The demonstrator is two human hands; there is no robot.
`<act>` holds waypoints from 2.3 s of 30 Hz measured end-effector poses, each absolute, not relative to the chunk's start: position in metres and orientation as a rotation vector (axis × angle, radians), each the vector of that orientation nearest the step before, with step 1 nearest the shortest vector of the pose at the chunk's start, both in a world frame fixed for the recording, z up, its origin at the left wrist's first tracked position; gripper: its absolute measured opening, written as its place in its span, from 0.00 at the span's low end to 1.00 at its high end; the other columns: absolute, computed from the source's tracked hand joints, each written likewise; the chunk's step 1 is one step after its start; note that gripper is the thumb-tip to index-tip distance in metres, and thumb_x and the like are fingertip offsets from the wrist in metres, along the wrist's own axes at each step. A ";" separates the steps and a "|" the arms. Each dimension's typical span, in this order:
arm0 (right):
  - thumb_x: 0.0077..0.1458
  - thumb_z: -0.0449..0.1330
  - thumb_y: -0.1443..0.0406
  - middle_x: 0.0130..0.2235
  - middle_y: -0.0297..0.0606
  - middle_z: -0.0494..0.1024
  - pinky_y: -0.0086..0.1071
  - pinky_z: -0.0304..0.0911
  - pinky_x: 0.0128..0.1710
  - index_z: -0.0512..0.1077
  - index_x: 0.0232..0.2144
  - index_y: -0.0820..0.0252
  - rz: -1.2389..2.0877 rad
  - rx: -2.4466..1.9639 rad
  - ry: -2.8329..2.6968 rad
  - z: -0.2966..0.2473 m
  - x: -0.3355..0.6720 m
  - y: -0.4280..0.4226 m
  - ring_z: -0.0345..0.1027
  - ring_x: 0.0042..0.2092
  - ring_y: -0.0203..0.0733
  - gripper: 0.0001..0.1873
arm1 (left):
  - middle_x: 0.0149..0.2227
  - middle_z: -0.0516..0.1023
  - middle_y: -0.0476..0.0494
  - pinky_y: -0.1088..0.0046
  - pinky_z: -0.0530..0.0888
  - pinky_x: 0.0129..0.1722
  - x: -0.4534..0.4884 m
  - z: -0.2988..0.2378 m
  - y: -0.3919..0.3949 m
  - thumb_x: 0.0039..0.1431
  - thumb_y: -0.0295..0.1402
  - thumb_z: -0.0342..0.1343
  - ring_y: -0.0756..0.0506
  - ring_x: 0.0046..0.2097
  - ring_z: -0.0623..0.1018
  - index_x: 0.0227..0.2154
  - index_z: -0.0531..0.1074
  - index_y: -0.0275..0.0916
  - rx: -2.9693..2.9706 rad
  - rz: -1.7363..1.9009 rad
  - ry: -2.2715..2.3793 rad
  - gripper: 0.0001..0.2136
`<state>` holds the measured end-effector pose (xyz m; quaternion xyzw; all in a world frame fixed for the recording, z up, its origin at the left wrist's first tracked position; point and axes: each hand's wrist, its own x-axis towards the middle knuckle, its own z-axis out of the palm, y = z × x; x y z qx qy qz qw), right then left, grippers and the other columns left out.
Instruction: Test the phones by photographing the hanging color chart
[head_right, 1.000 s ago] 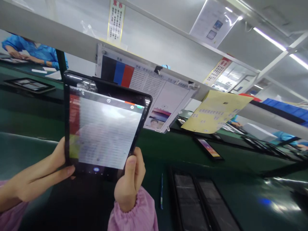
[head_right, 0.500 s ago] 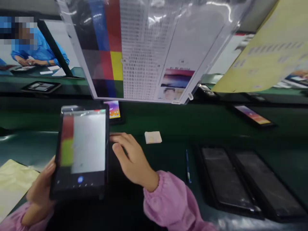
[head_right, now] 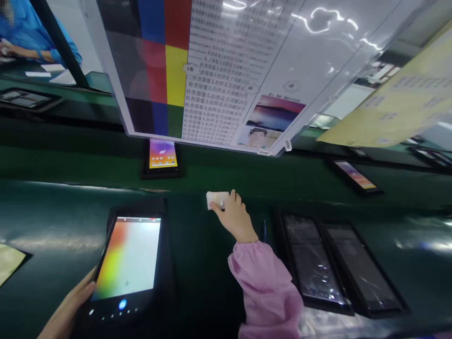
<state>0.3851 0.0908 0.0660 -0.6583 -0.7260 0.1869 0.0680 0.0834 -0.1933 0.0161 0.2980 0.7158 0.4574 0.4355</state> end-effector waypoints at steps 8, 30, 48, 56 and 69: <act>0.60 0.64 0.60 0.54 0.48 0.75 0.50 0.71 0.50 0.68 0.58 0.59 0.642 -1.504 -2.158 0.069 0.354 0.090 0.73 0.51 0.58 0.25 | 0.68 0.68 0.50 0.40 0.49 0.72 0.070 0.037 -0.204 0.68 0.51 0.53 0.33 0.70 0.64 0.66 0.63 0.59 0.690 1.230 1.763 0.24; 0.59 0.70 0.73 0.52 0.35 0.77 0.40 0.73 0.51 0.73 0.54 0.51 0.801 -0.704 -2.237 0.056 0.262 0.062 0.74 0.52 0.46 0.23 | 0.75 0.47 0.50 0.38 0.46 0.73 0.117 0.007 -0.191 0.64 0.43 0.63 0.32 0.75 0.49 0.72 0.44 0.61 1.064 1.208 1.936 0.41; 0.63 0.67 0.73 0.53 0.35 0.79 0.40 0.73 0.47 0.75 0.51 0.54 0.478 -0.722 -2.279 0.039 0.255 0.057 0.74 0.48 0.47 0.17 | 0.75 0.47 0.47 0.34 0.45 0.71 0.106 0.013 -0.194 0.64 0.42 0.63 0.30 0.74 0.49 0.73 0.44 0.58 1.152 1.111 1.871 0.42; 0.61 0.68 0.74 0.53 0.35 0.79 0.39 0.73 0.47 0.75 0.51 0.55 0.474 -0.721 -2.266 0.038 0.255 0.057 0.74 0.48 0.47 0.17 | 0.75 0.48 0.48 0.36 0.46 0.72 0.104 0.014 -0.193 0.62 0.40 0.65 0.30 0.74 0.50 0.73 0.45 0.59 1.132 1.116 1.877 0.43; 0.63 0.66 0.72 0.54 0.37 0.78 0.40 0.73 0.51 0.74 0.51 0.55 0.482 -0.738 -2.268 0.037 0.256 0.057 0.74 0.50 0.47 0.16 | 0.76 0.45 0.46 0.35 0.45 0.71 0.097 0.016 -0.198 0.62 0.37 0.64 0.29 0.75 0.46 0.73 0.46 0.56 1.086 1.132 1.739 0.43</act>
